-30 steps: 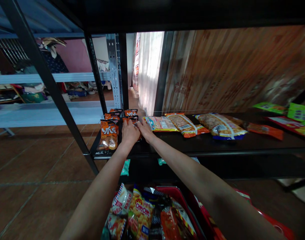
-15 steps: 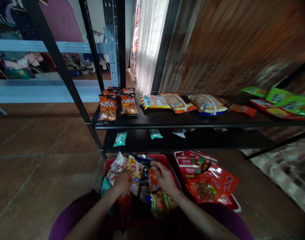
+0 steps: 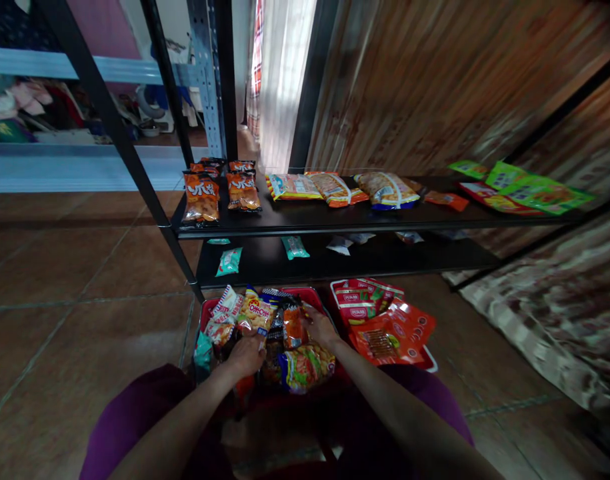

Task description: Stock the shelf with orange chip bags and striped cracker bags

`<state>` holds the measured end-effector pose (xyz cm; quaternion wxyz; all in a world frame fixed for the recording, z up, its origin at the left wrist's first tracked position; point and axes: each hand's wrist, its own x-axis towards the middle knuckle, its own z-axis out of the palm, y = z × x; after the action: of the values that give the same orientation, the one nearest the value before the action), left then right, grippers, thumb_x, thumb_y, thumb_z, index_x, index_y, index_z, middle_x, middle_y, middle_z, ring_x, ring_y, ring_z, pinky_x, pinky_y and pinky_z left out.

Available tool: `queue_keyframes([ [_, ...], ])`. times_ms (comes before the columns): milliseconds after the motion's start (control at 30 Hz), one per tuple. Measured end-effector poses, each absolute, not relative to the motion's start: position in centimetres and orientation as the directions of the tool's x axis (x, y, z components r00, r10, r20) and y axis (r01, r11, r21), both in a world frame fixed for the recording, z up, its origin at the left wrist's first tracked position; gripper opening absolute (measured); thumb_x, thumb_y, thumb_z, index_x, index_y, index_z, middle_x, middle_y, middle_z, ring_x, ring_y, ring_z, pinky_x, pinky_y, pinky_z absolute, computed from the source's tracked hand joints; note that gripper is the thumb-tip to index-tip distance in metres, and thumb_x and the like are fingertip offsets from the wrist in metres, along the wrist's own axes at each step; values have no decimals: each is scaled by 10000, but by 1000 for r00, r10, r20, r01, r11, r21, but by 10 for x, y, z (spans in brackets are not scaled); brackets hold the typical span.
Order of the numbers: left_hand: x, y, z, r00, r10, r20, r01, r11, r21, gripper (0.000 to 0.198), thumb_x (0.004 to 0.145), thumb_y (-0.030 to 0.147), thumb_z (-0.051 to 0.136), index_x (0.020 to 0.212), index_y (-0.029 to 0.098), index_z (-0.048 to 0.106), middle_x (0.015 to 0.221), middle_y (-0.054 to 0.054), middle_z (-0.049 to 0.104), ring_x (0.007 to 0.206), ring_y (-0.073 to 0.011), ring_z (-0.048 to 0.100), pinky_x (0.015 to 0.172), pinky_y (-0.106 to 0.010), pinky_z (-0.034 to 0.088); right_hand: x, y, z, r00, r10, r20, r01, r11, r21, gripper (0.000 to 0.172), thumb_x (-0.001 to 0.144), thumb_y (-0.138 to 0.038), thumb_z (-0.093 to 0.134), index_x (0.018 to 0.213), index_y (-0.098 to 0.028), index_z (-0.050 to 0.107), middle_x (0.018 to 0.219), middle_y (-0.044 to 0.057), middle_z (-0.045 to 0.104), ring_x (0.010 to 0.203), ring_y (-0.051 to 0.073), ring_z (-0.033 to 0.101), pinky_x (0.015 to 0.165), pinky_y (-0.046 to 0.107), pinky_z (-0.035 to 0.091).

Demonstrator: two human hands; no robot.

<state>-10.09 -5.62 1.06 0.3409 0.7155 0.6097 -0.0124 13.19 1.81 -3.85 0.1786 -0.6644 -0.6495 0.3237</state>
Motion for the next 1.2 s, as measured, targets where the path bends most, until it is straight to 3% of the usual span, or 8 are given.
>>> queue_keyframes([
  [233, -97, -35, 24, 416, 797, -437, 831, -138, 539, 436, 805, 240, 466, 1200, 106, 596, 1333, -189, 534, 1250, -284, 490, 1046, -379, 368, 87, 47, -30, 18, 940, -341, 966, -104, -236, 703, 834, -482, 534, 1439, -184, 336, 1392, 229, 437, 1240, 358, 494, 961, 465, 421],
  [367, -96, -25, 28, 404, 827, -391, 820, -138, 555, 459, 788, 228, 457, 1212, 109, 587, 1304, -187, 554, 1221, -300, 508, 1028, -413, 385, 72, 46, -36, 22, 930, -366, 991, -67, -111, 724, 818, -462, 564, 1452, -245, 291, 1490, 221, 287, 1222, 378, 508, 890, 463, 453],
  [633, -92, -31, 45, 453, 819, -353, 766, -154, 625, 432, 800, 269, 431, 1173, 161, 620, 1218, -154, 619, 1141, -300, 560, 974, -419, 418, 94, 58, -40, 43, 935, -351, 894, -193, -404, 488, 785, -121, 483, 1267, -197, 464, 1118, 119, 626, 990, 210, 653, 814, 293, 452],
  [733, -98, -19, 48, 342, 876, -340, 793, -75, 604, 460, 787, 251, 428, 1189, 127, 613, 1204, -184, 624, 1128, -330, 569, 968, -445, 413, 104, 63, -13, -35, 959, -280, 709, -174, -684, 461, 744, -184, 574, 1197, -233, 509, 1124, 75, 646, 1021, 217, 635, 840, 304, 463],
  [833, -104, -3, 48, 140, 943, -302, 742, 101, 662, 512, 815, 285, 427, 1278, 102, 545, 1287, -194, 578, 1208, -319, 523, 1030, -420, 358, 109, 64, 24, -105, 962, -253, 228, -225, -947, 569, 672, -226, 667, 1217, -267, 508, 1110, 38, 675, 984, 221, 645, 851, 338, 491],
  [1000, -100, 4, 43, -27, 894, -448, 202, 444, 873, 618, 812, 499, 494, 1296, 115, 508, 1419, -175, 461, 1315, -308, 416, 1045, -420, 354, 114, 65, 58, -257, 895, -365, -439, -445, -781, 626, 663, -214, 696, 1258, -278, 515, 1049, 31, 708, 936, 231, 677, 869, 407, 511],
  [1100, -90, -4, 44, 215, 800, -560, -224, 599, 769, 689, 736, 618, 559, 1262, 174, 521, 1409, -144, 480, 1267, -313, 472, 914, -423, 478, 113, 66, 52, -273, 893, -358, -560, -450, -696, 549, 646, -193, 672, 1186, -229, 580, 1052, 59, 712, 1003, 264, 660, 882, 436, 514],
  [1200, -81, -9, 49, 364, 773, -519, -387, 633, 670, 653, 694, 604, 635, 1198, 195, 558, 1375, -133, 516, 1234, -314, 508, 865, -414, 512, 110, 64, 46, -273, 899, -343, -548, -439, -713, 496, 621, -198, 659, 1114, -214, 615, 1047, 65, 716, 1059, 281, 636, 894, 446, 511],
])
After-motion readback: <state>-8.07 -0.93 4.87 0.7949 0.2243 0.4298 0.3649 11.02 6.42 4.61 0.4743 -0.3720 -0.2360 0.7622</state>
